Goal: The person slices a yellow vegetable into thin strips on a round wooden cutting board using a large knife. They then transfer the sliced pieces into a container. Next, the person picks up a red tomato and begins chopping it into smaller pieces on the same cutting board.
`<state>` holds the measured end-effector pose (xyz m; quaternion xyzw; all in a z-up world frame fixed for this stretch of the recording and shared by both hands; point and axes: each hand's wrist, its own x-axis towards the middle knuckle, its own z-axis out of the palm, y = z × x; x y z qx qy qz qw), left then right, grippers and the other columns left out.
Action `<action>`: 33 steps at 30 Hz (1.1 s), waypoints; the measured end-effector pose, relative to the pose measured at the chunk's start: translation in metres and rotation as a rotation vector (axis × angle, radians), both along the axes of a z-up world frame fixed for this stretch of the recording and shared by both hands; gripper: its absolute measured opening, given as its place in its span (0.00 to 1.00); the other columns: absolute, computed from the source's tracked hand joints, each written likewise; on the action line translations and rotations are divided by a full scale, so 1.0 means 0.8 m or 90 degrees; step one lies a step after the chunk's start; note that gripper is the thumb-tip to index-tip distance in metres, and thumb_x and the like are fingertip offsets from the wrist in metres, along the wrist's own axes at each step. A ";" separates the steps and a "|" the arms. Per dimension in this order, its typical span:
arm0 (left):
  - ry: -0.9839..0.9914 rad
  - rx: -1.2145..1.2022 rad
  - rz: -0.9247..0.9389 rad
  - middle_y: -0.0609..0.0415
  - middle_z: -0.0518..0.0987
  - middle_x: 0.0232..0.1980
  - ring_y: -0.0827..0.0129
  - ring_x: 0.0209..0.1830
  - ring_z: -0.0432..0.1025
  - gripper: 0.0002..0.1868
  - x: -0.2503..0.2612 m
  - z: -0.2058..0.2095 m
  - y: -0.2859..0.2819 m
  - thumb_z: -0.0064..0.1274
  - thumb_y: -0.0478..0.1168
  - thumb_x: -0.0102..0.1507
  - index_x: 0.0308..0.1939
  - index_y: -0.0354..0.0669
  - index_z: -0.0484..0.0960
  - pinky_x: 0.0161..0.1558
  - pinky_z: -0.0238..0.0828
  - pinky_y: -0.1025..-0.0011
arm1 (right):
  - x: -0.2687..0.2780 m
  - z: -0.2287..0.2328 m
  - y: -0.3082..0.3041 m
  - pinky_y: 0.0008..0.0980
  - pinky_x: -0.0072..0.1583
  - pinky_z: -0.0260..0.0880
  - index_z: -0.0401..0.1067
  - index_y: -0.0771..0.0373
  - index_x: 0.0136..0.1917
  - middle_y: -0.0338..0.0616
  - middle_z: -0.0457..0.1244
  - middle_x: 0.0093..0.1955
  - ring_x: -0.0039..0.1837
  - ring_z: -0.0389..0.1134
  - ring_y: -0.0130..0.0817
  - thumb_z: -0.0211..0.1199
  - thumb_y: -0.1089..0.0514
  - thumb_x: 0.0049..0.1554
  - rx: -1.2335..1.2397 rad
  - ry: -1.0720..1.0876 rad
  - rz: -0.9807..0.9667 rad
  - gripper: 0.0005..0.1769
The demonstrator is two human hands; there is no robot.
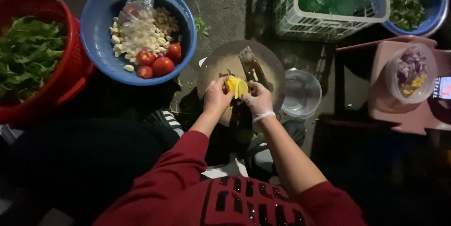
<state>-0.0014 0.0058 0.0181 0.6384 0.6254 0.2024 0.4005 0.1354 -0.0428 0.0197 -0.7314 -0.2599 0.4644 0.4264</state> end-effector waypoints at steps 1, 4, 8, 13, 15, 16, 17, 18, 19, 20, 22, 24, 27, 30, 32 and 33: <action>0.001 0.003 0.002 0.50 0.72 0.40 0.57 0.43 0.75 0.27 0.001 0.001 0.000 0.58 0.39 0.50 0.54 0.51 0.76 0.44 0.75 0.67 | -0.009 0.018 0.006 0.33 0.44 0.69 0.68 0.68 0.57 0.50 0.66 0.40 0.44 0.67 0.33 0.66 0.65 0.40 0.003 0.001 0.002 0.29; -0.033 0.024 0.019 0.45 0.72 0.40 0.53 0.43 0.75 0.27 0.002 0.000 -0.002 0.59 0.35 0.49 0.53 0.46 0.76 0.44 0.76 0.67 | -0.023 0.034 0.013 0.39 0.49 0.70 0.71 0.67 0.55 0.56 0.67 0.45 0.51 0.69 0.45 0.68 0.64 0.40 -0.034 -0.051 0.018 0.27; -0.027 0.004 0.020 0.47 0.72 0.39 0.56 0.43 0.75 0.27 0.003 -0.004 -0.001 0.59 0.35 0.49 0.53 0.47 0.76 0.43 0.76 0.69 | -0.018 -0.006 0.015 0.35 0.43 0.69 0.75 0.57 0.47 0.44 0.67 0.36 0.43 0.69 0.36 0.68 0.61 0.38 -0.051 -0.155 0.022 0.20; -0.027 -0.028 0.031 0.50 0.72 0.42 0.60 0.45 0.75 0.28 0.004 -0.003 -0.001 0.59 0.35 0.48 0.54 0.49 0.76 0.46 0.76 0.69 | -0.013 -0.017 0.017 0.33 0.45 0.70 0.74 0.59 0.45 0.47 0.66 0.39 0.43 0.70 0.41 0.67 0.65 0.35 0.033 -0.164 -0.014 0.21; -0.013 -0.028 0.037 0.49 0.72 0.42 0.58 0.46 0.75 0.28 0.005 -0.004 -0.001 0.60 0.36 0.48 0.53 0.49 0.76 0.46 0.76 0.68 | -0.017 -0.012 0.015 0.35 0.44 0.70 0.74 0.55 0.42 0.45 0.63 0.39 0.44 0.69 0.42 0.69 0.61 0.36 0.047 -0.229 -0.002 0.17; -0.013 -0.028 0.037 0.49 0.72 0.42 0.58 0.46 0.75 0.28 0.004 -0.003 -0.001 0.60 0.36 0.48 0.53 0.49 0.76 0.46 0.76 0.68 | -0.018 -0.021 0.017 0.35 0.44 0.70 0.74 0.55 0.42 0.45 0.63 0.39 0.44 0.69 0.42 0.69 0.61 0.36 0.047 -0.229 -0.002 0.17; -0.005 -0.034 0.035 0.50 0.72 0.42 0.59 0.46 0.74 0.28 0.004 -0.002 -0.002 0.59 0.36 0.48 0.53 0.50 0.76 0.47 0.75 0.67 | -0.018 -0.029 0.019 0.35 0.44 0.70 0.74 0.54 0.42 0.44 0.63 0.38 0.43 0.69 0.40 0.67 0.60 0.38 0.045 -0.254 0.031 0.15; 0.002 -0.040 0.034 0.50 0.73 0.42 0.59 0.47 0.74 0.28 0.004 -0.001 -0.002 0.59 0.36 0.48 0.53 0.51 0.76 0.48 0.75 0.67 | -0.017 -0.037 0.021 0.34 0.43 0.70 0.74 0.53 0.41 0.43 0.63 0.36 0.42 0.68 0.38 0.66 0.59 0.39 0.042 -0.279 0.065 0.13; 0.003 -0.040 0.034 0.50 0.73 0.42 0.59 0.47 0.74 0.28 0.004 -0.005 -0.001 0.59 0.36 0.48 0.53 0.51 0.76 0.48 0.75 0.67 | -0.017 -0.041 0.023 0.34 0.43 0.70 0.74 0.53 0.41 0.43 0.63 0.36 0.42 0.68 0.38 0.66 0.59 0.39 0.042 -0.279 0.066 0.13; 0.019 -0.058 0.028 0.52 0.73 0.43 0.61 0.48 0.74 0.28 0.004 -0.009 0.001 0.59 0.37 0.49 0.54 0.52 0.75 0.48 0.74 0.68 | -0.016 -0.045 0.026 0.37 0.43 0.70 0.75 0.53 0.42 0.45 0.64 0.37 0.43 0.68 0.42 0.64 0.60 0.41 0.047 -0.304 0.093 0.12; 0.035 -0.076 0.023 0.54 0.73 0.44 0.63 0.49 0.73 0.28 0.003 -0.008 0.002 0.59 0.38 0.49 0.54 0.53 0.74 0.49 0.74 0.68 | -0.016 -0.044 0.028 0.40 0.44 0.70 0.75 0.53 0.42 0.48 0.64 0.38 0.44 0.68 0.46 0.63 0.60 0.42 0.052 -0.329 0.122 0.11; 0.040 -0.071 0.013 0.53 0.73 0.42 0.62 0.50 0.72 0.28 0.002 0.003 0.001 0.59 0.39 0.49 0.54 0.53 0.74 0.52 0.73 0.68 | -0.018 -0.033 0.028 0.35 0.50 0.72 0.76 0.50 0.45 0.44 0.67 0.42 0.48 0.69 0.41 0.62 0.57 0.46 -0.009 -0.254 0.116 0.11; 0.017 -0.042 0.014 0.51 0.73 0.40 0.56 0.49 0.72 0.28 0.001 0.011 -0.003 0.59 0.37 0.50 0.55 0.46 0.74 0.50 0.73 0.66 | -0.011 0.054 0.009 0.33 0.49 0.72 0.76 0.49 0.47 0.43 0.65 0.45 0.48 0.69 0.39 0.61 0.60 0.48 0.058 -0.238 0.065 0.12; -0.020 -0.032 0.027 0.45 0.74 0.41 0.50 0.49 0.72 0.28 -0.001 0.043 -0.007 0.59 0.35 0.49 0.55 0.43 0.74 0.49 0.72 0.61 | 0.015 0.122 -0.005 0.33 0.50 0.72 0.76 0.50 0.48 0.44 0.65 0.45 0.49 0.69 0.39 0.60 0.60 0.49 0.031 -0.293 0.104 0.12; -0.024 -0.020 0.031 0.43 0.73 0.42 0.49 0.49 0.72 0.29 -0.001 0.038 -0.007 0.59 0.36 0.49 0.55 0.42 0.73 0.49 0.72 0.60 | 0.068 0.134 -0.012 0.33 0.50 0.71 0.75 0.50 0.48 0.44 0.65 0.46 0.49 0.69 0.39 0.60 0.60 0.50 -0.002 -0.345 0.137 0.12; -0.028 -0.005 0.016 0.42 0.73 0.42 0.47 0.49 0.72 0.29 0.002 0.036 -0.008 0.59 0.36 0.49 0.55 0.41 0.72 0.49 0.72 0.59 | 0.095 0.143 -0.017 0.34 0.51 0.71 0.75 0.51 0.49 0.45 0.65 0.46 0.49 0.69 0.40 0.60 0.60 0.50 -0.018 -0.374 0.154 0.12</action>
